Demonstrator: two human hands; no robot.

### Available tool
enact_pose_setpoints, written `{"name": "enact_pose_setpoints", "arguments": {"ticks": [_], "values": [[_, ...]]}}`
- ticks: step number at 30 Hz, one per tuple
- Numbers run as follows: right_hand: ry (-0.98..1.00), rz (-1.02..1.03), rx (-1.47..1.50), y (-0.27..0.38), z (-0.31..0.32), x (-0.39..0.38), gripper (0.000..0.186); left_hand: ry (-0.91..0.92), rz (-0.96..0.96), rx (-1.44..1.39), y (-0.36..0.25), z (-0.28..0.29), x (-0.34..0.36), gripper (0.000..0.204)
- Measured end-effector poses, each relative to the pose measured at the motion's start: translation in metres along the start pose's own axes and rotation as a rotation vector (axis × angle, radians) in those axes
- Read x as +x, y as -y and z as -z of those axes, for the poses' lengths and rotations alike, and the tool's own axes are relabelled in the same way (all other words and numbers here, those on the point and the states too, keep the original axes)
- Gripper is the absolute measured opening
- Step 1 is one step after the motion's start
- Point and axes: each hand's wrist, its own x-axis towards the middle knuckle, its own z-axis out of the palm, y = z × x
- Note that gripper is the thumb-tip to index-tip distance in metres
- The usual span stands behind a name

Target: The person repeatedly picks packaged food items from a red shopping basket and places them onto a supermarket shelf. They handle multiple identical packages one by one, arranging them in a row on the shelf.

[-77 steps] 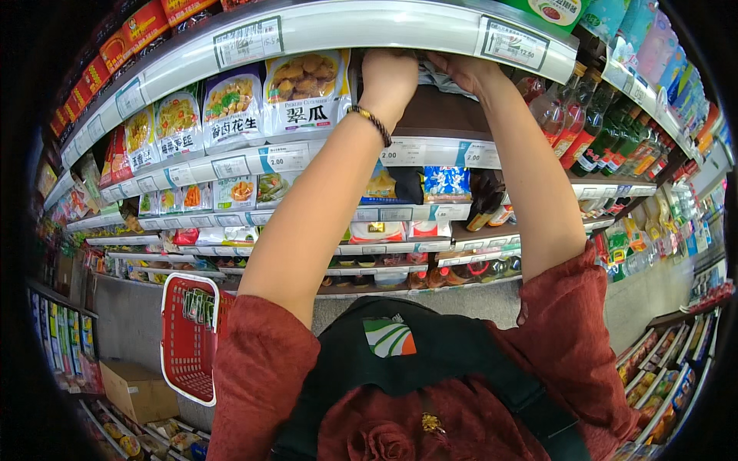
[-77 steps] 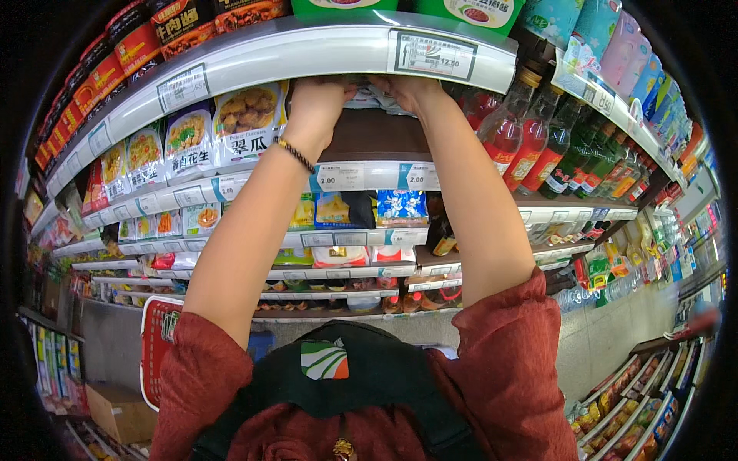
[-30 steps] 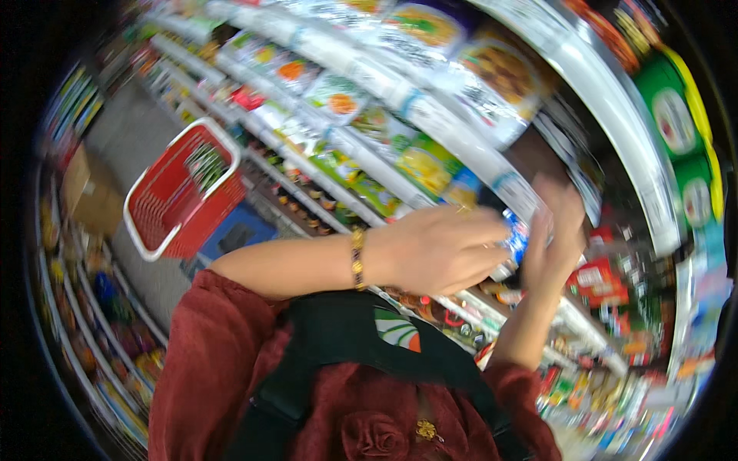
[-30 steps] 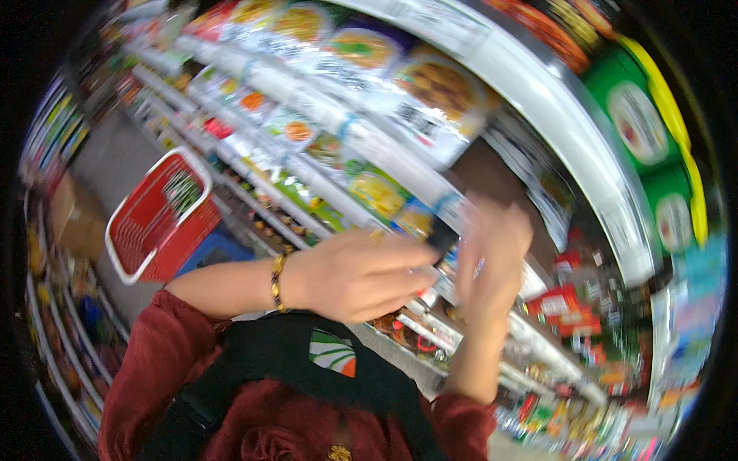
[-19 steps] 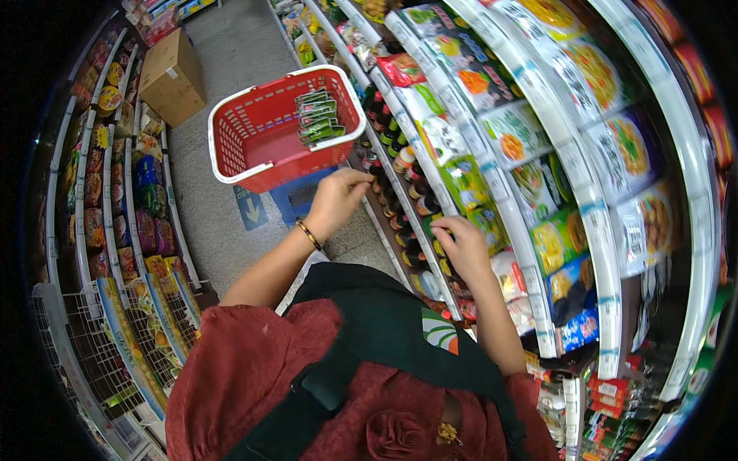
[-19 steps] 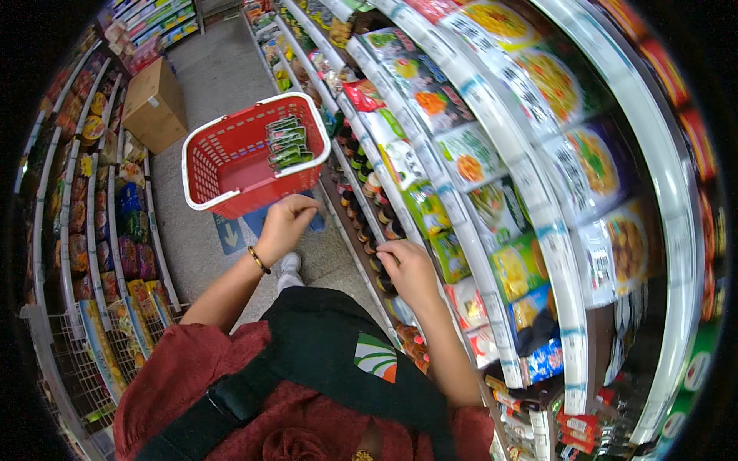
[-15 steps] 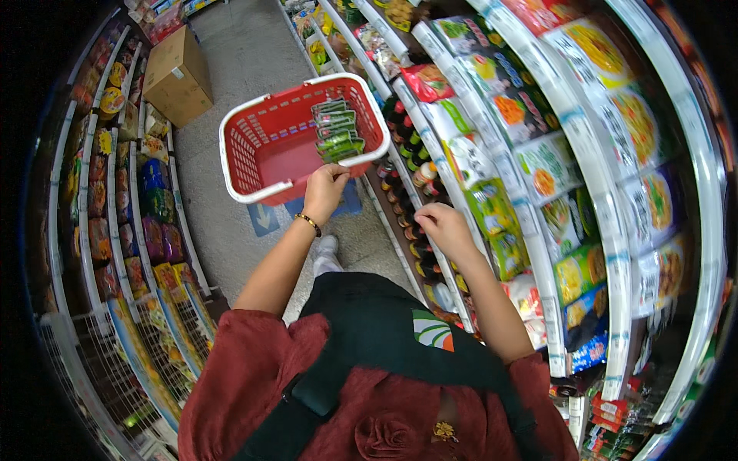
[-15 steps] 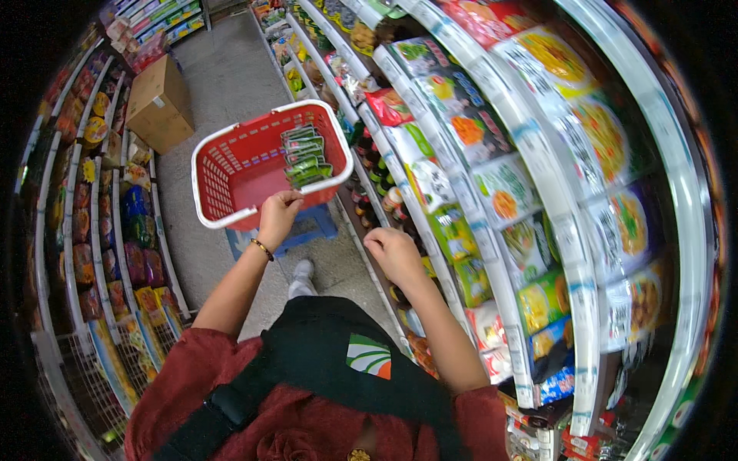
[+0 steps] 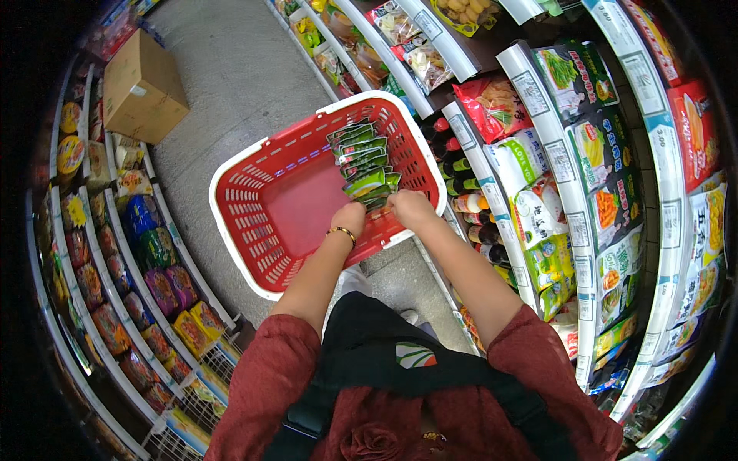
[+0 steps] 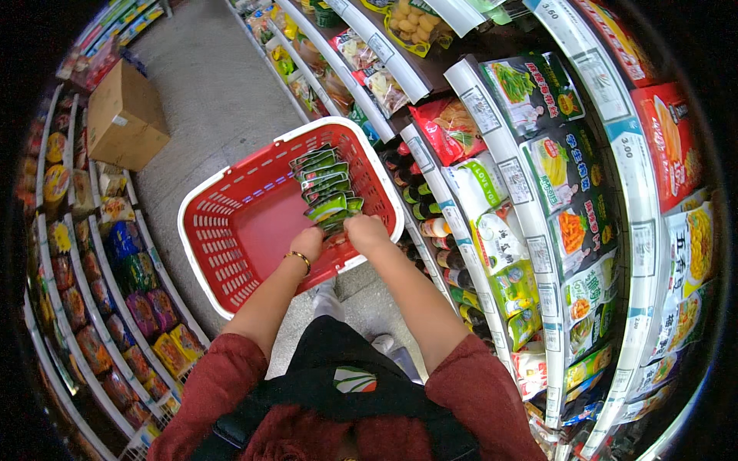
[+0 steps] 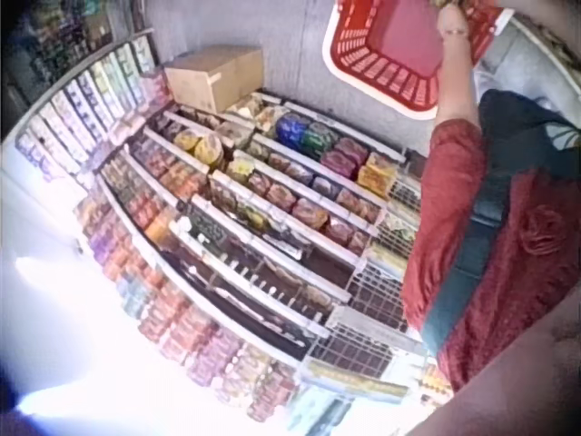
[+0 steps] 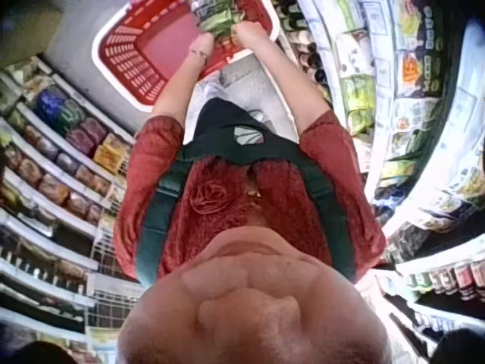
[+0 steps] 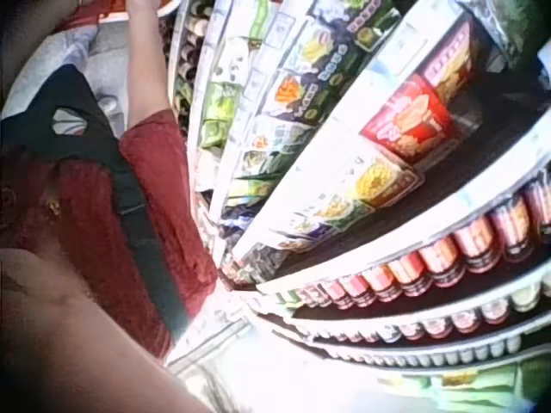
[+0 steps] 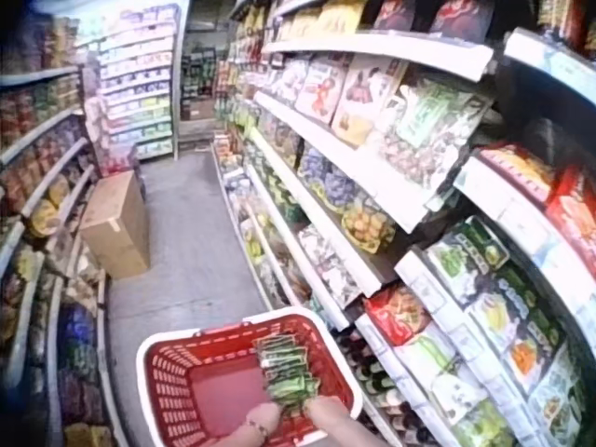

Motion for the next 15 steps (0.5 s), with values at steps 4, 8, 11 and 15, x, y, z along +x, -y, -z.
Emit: {"name": "enact_pose_setpoints", "arguments": {"ticks": [4,8,11,15], "values": [[0.115,-0.016,-0.084,0.002,-0.017,0.017,0.019,0.015,-0.050,0.209,-0.003,-0.006,0.010,0.020],[0.098,-0.051,-0.102,0.011,-0.010,0.014,0.020,-0.027,-0.133,0.202,-0.006,-0.001,0.007,0.017],[-0.075,-0.037,-0.074,0.013,-0.001,-0.002,0.018,-0.181,-0.300,0.122,-0.027,0.039,-0.024,0.014],[-0.332,0.061,-0.014,0.027,0.045,-0.041,0.011,-0.386,-0.469,-0.179,-0.048,0.089,-0.068,0.007]]}}
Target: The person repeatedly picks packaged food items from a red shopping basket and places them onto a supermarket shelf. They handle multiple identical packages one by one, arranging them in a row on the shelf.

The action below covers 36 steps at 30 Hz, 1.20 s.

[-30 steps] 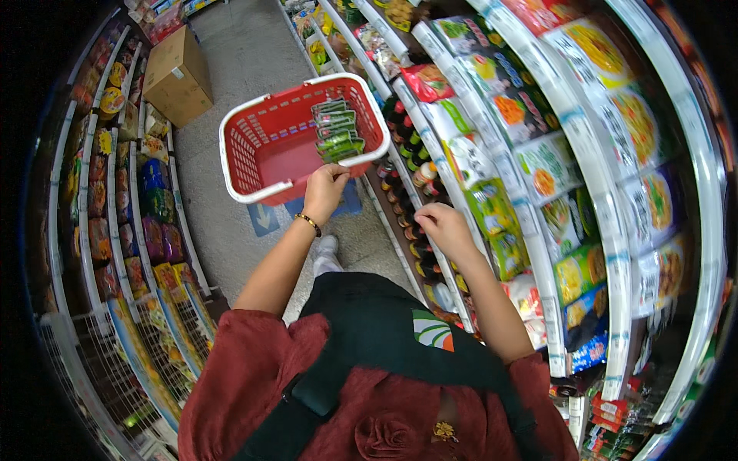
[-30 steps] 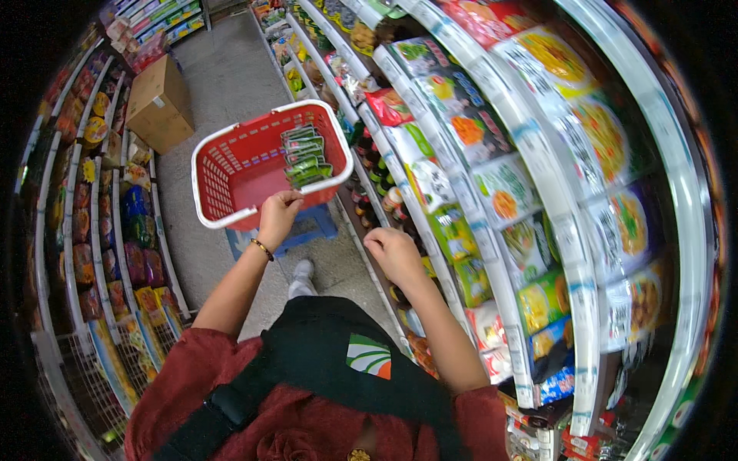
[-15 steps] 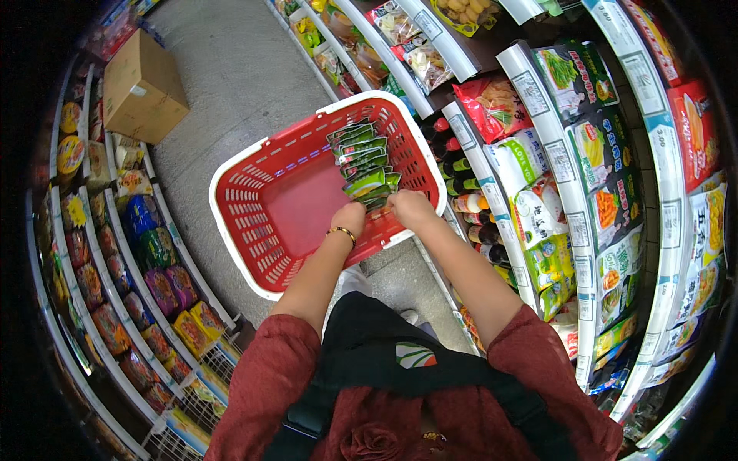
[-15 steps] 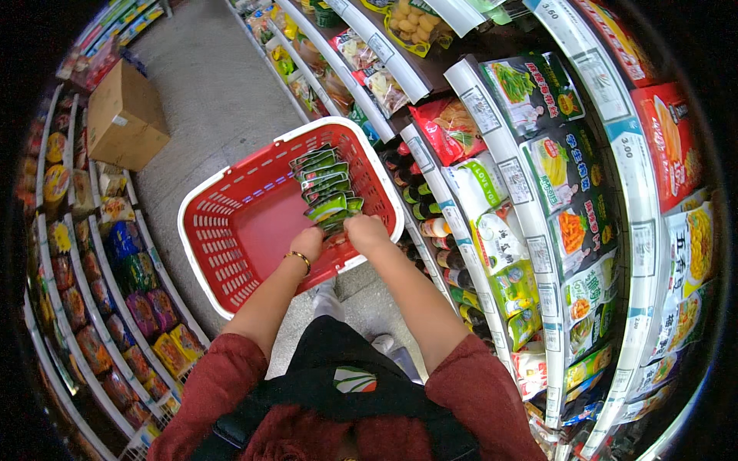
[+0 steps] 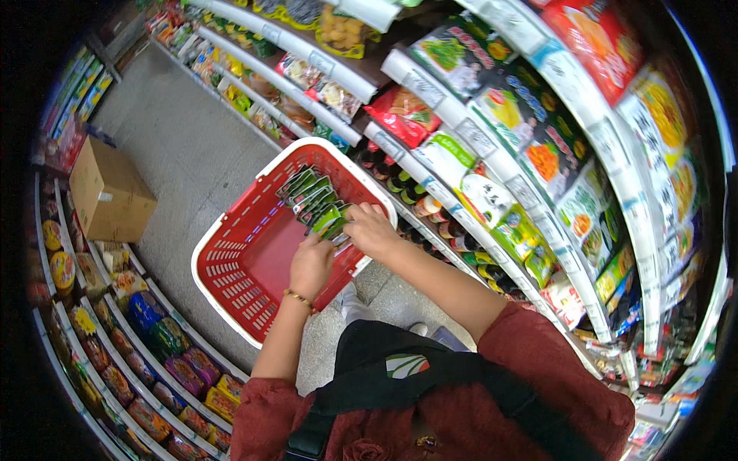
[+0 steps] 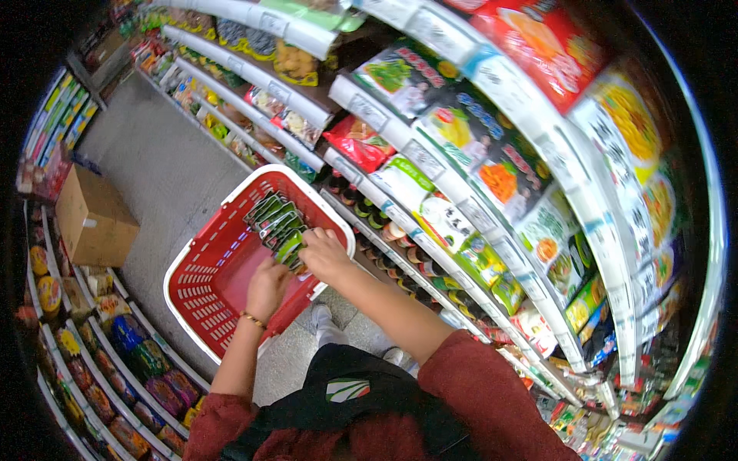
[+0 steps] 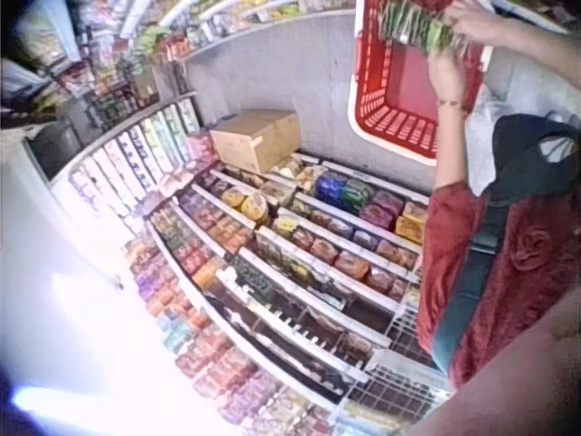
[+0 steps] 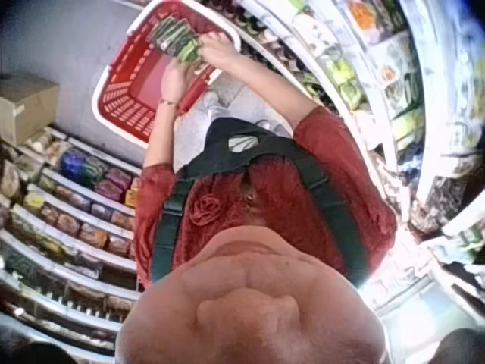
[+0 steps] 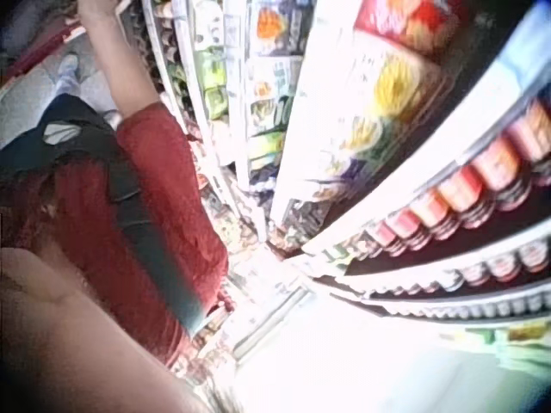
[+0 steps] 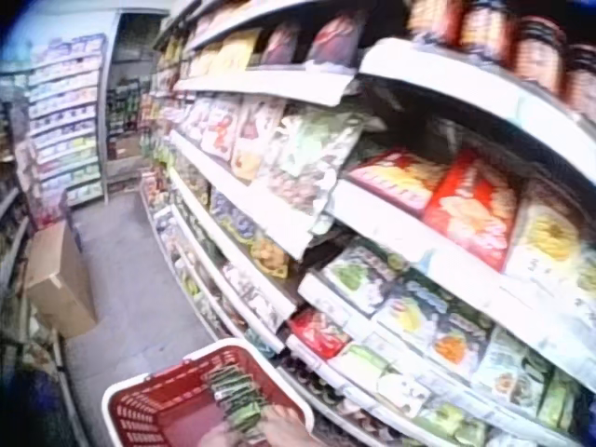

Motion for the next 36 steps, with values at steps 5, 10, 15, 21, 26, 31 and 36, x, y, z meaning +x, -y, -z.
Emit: {"name": "enact_pose_setpoints", "arguments": {"ticks": [5,10,15,21,26,31,36], "values": [[-0.180,0.112,0.638,0.020,0.104,-0.070,0.015,-0.085,0.168,-0.722,-0.094,0.059,-0.014,0.002],[-0.220,-0.080,0.647,0.045,0.218,-0.195,0.014,-0.007,-0.019,-1.019,-0.199,0.049,-0.047,0.020],[-0.604,-0.291,0.949,0.034,0.249,-0.331,0.013,0.125,-0.143,-1.070,-0.317,-0.006,-0.090,0.015],[-0.944,-0.275,1.084,0.039,0.231,-0.469,0.039,0.138,-0.265,-1.172,-0.433,-0.073,-0.123,0.020],[-1.266,-0.489,0.666,0.030,0.241,-0.529,0.028,0.293,-0.417,-0.939,-0.510,-0.101,-0.139,0.024],[-1.509,-0.374,0.821,0.017,0.273,-0.565,0.020,0.722,-0.314,-1.051,-0.564,-0.104,-0.148,0.033],[-1.499,-0.378,0.574,0.007,0.296,-0.588,0.038,0.661,-0.415,-0.966,-0.611,-0.105,-0.129,0.033]]}}
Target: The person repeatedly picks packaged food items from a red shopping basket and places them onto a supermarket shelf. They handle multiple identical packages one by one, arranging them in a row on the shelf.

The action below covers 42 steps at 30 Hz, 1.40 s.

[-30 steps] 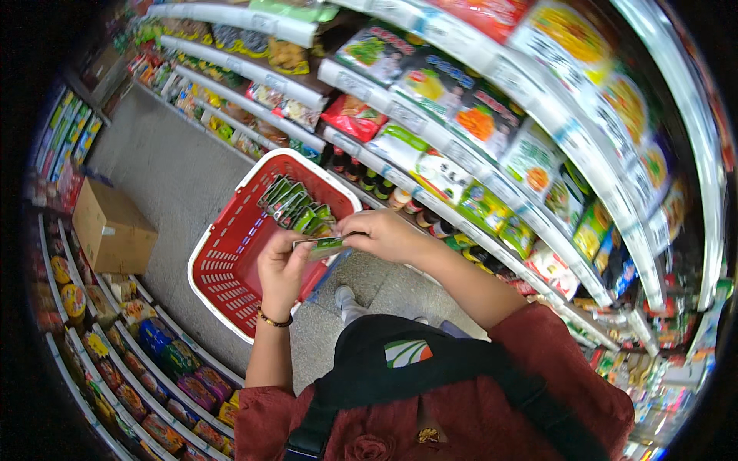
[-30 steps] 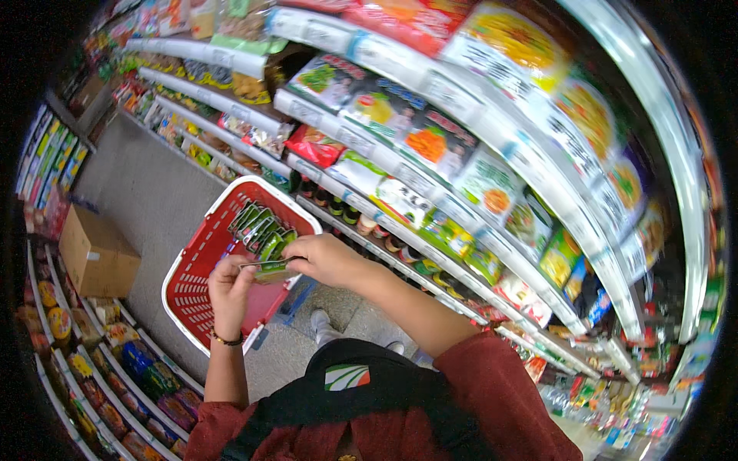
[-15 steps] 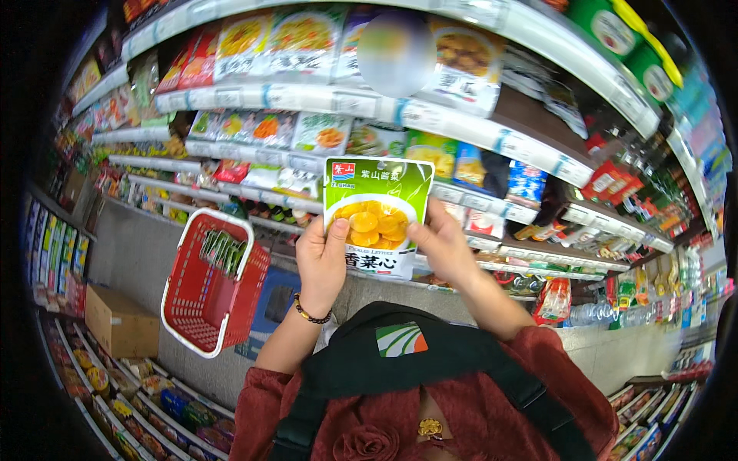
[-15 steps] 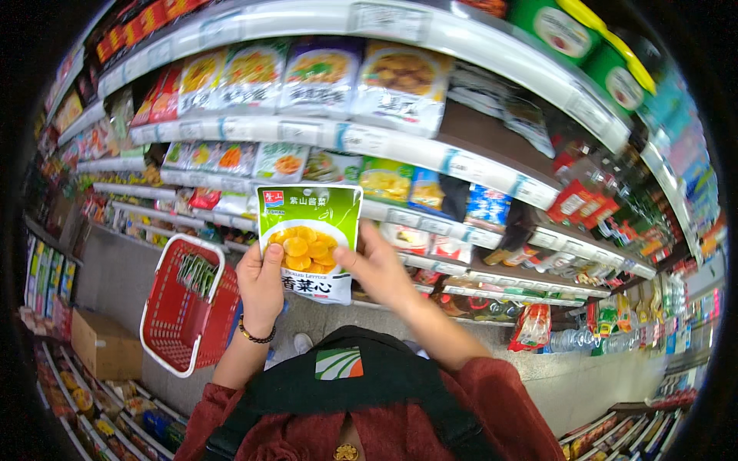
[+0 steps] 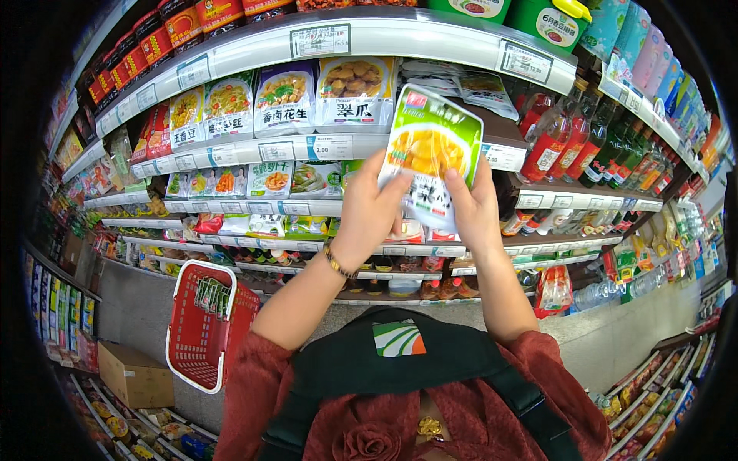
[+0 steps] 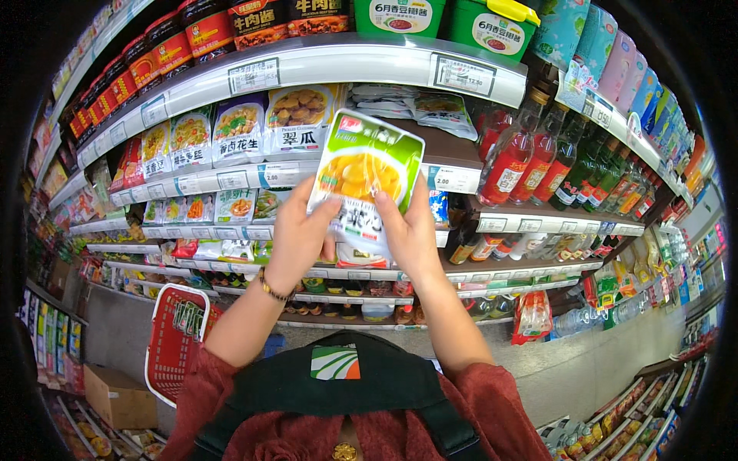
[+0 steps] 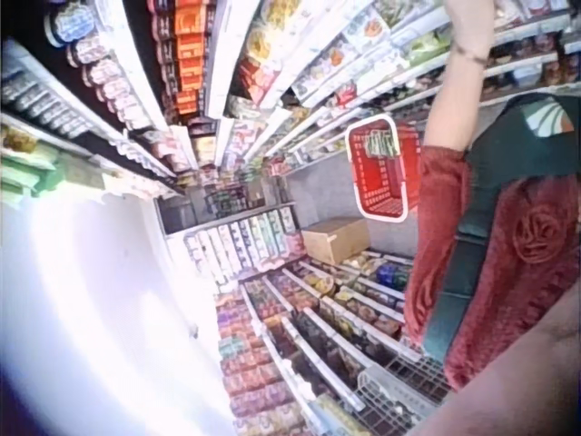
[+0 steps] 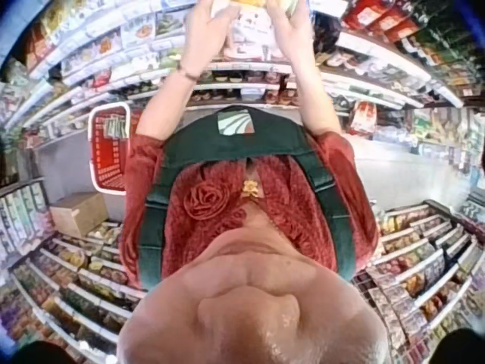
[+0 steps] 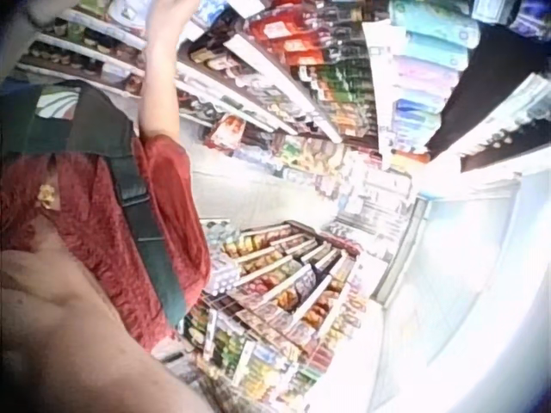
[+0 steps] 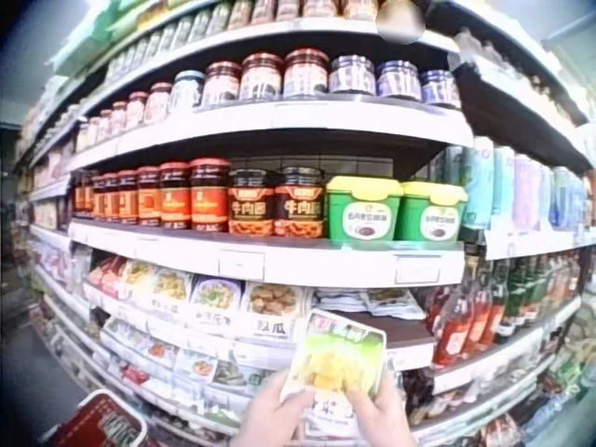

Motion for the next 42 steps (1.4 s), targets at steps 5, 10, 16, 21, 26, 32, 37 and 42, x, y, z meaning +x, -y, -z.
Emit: {"name": "enact_pose_setpoints", "arguments": {"ticks": [5,10,16,21,26,32,37,42], "values": [[-0.064,-0.015,0.047,0.003,0.019,0.059,0.040,0.029,-0.019,-0.047,-0.014,-0.012,0.055,0.031],[-0.003,-0.231,0.112,0.020,0.034,0.119,0.025,0.071,-0.117,-0.272,-0.025,-0.026,0.097,0.028],[-0.126,-0.227,0.037,-0.015,0.039,0.186,0.015,-0.173,-0.074,-0.160,-0.024,-0.037,0.156,0.017],[0.294,-0.223,0.780,-0.061,0.066,0.254,0.023,-0.500,-0.569,0.117,-0.009,-0.046,0.193,0.021],[0.326,-0.224,0.579,-0.062,0.070,0.275,0.025,-0.373,-0.497,0.750,0.005,-0.059,0.164,0.020],[0.309,-0.049,-0.286,-0.062,0.050,0.284,0.028,-0.780,-0.903,1.027,0.044,-0.061,0.194,0.026],[0.367,0.150,-0.833,-0.053,0.042,0.293,0.031,-0.806,-0.878,1.014,0.055,-0.065,0.219,0.032],[0.388,0.246,-1.084,-0.051,0.051,0.295,0.034,-0.218,-0.416,1.340,0.029,-0.064,0.202,0.048]]}}
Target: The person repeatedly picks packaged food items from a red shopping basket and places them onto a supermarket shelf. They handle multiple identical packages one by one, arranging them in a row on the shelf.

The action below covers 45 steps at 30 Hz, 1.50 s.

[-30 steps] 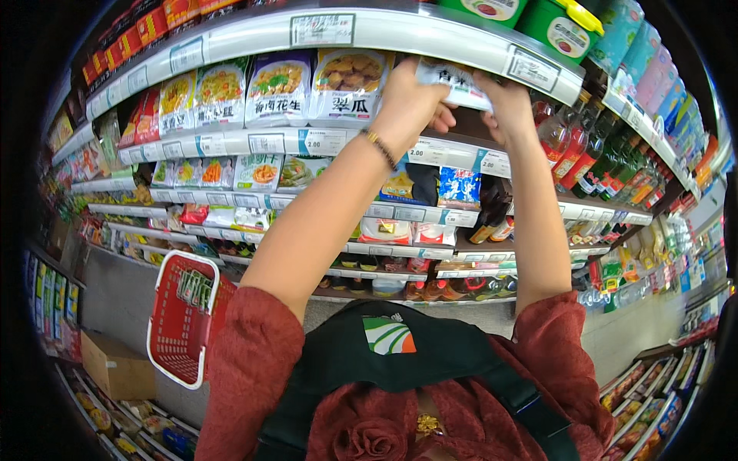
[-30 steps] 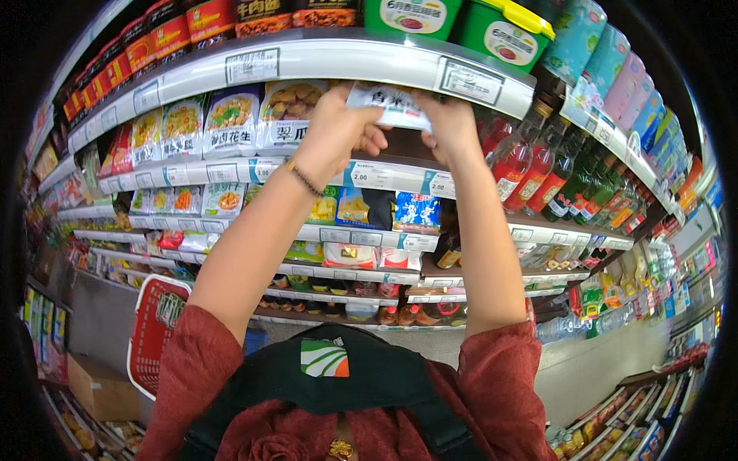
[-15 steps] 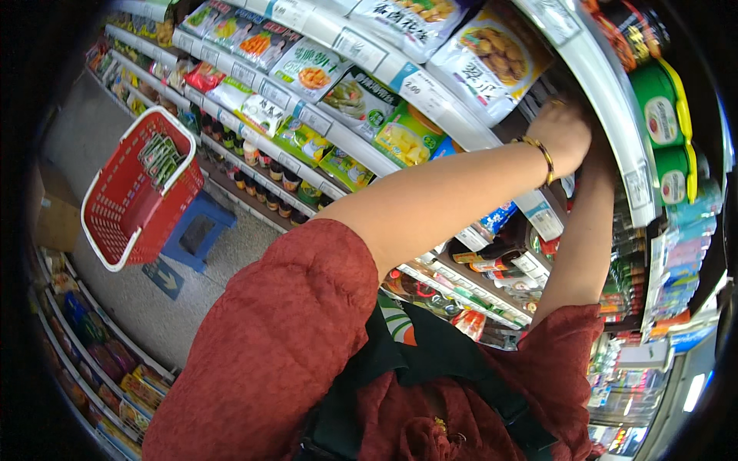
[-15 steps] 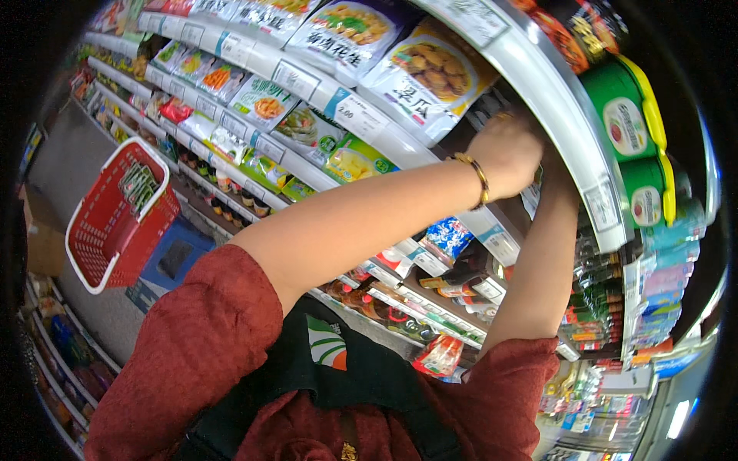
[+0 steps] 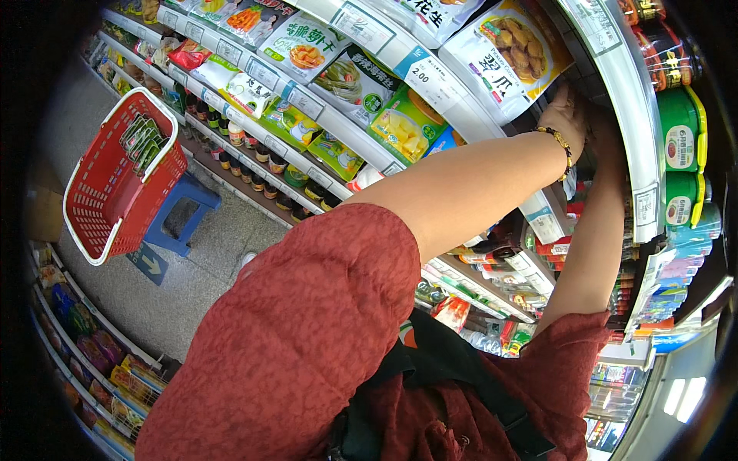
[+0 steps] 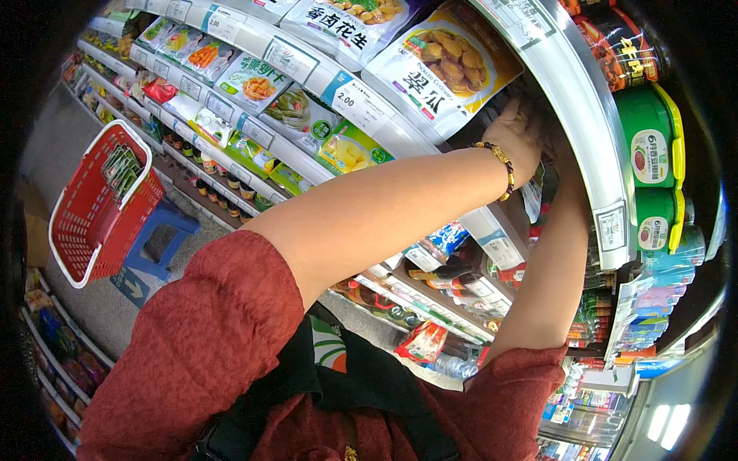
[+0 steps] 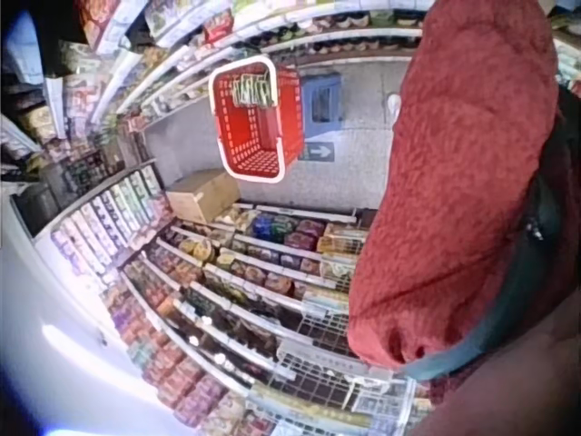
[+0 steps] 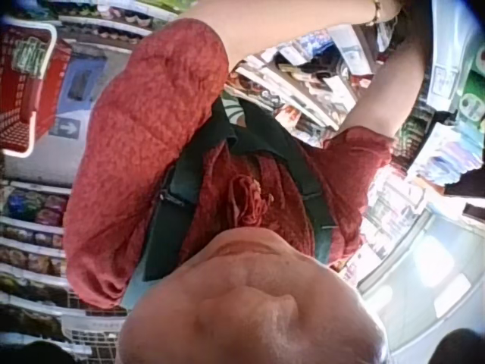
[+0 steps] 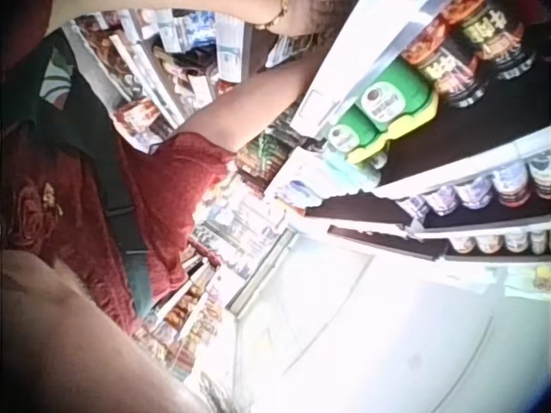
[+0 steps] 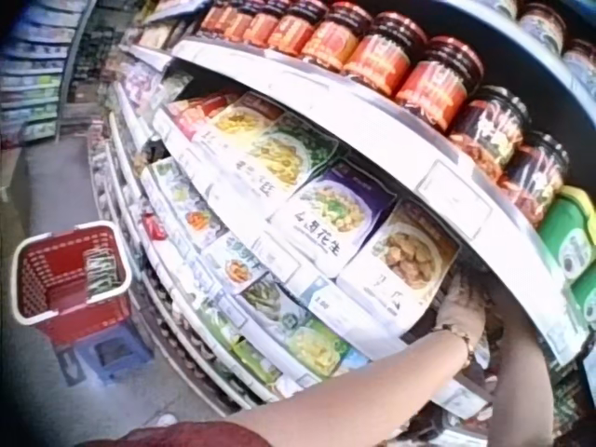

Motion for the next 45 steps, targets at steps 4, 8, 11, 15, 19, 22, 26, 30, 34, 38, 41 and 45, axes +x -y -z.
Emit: {"name": "enact_pose_setpoints", "arguments": {"ticks": [4,8,11,15,19,22,26,30,34,38,41,45], "values": [[0.008,0.086,-0.137,0.012,-0.009,0.009,0.037,-0.349,0.114,0.066,0.000,-0.034,0.009,0.039],[0.017,0.134,-0.257,0.013,-0.015,0.012,0.039,-0.355,0.091,0.112,-0.002,-0.040,0.010,0.040],[0.029,0.157,-0.335,0.011,-0.016,0.011,0.041,-0.271,0.091,0.157,-0.004,-0.034,0.005,0.041],[0.035,0.186,-0.397,0.014,-0.017,0.016,0.044,-0.101,0.069,0.149,-0.001,-0.014,-0.005,0.043],[0.022,0.215,-0.430,0.023,-0.017,0.019,0.047,-0.137,0.096,0.180,0.001,-0.007,-0.009,0.042],[-0.057,0.244,-0.403,0.046,-0.019,0.010,0.046,-0.117,0.053,0.151,0.007,0.008,-0.020,0.040],[-0.257,0.603,-0.570,0.048,-0.001,-0.078,0.032,-0.440,-0.241,-0.070,0.004,0.071,-0.101,0.022],[-0.260,0.422,0.762,0.155,-0.042,-0.219,0.036,-0.207,-0.346,-0.619,0.043,0.094,-0.231,0.016],[0.496,0.308,1.036,0.193,-0.131,-0.285,0.024,0.188,0.363,-0.597,0.112,0.070,-0.354,0.013],[0.841,-0.298,1.333,0.209,-0.220,-0.358,0.027,-0.028,1.040,-0.615,0.154,0.100,-0.446,0.015],[1.010,-0.388,1.374,0.242,-0.243,-0.363,0.023,-0.342,1.287,-0.543,0.203,0.112,-0.497,0.013],[1.109,-0.198,1.225,0.305,-0.276,-0.320,0.017,-0.595,1.423,-0.372,0.291,0.119,-0.559,0.012]]}}
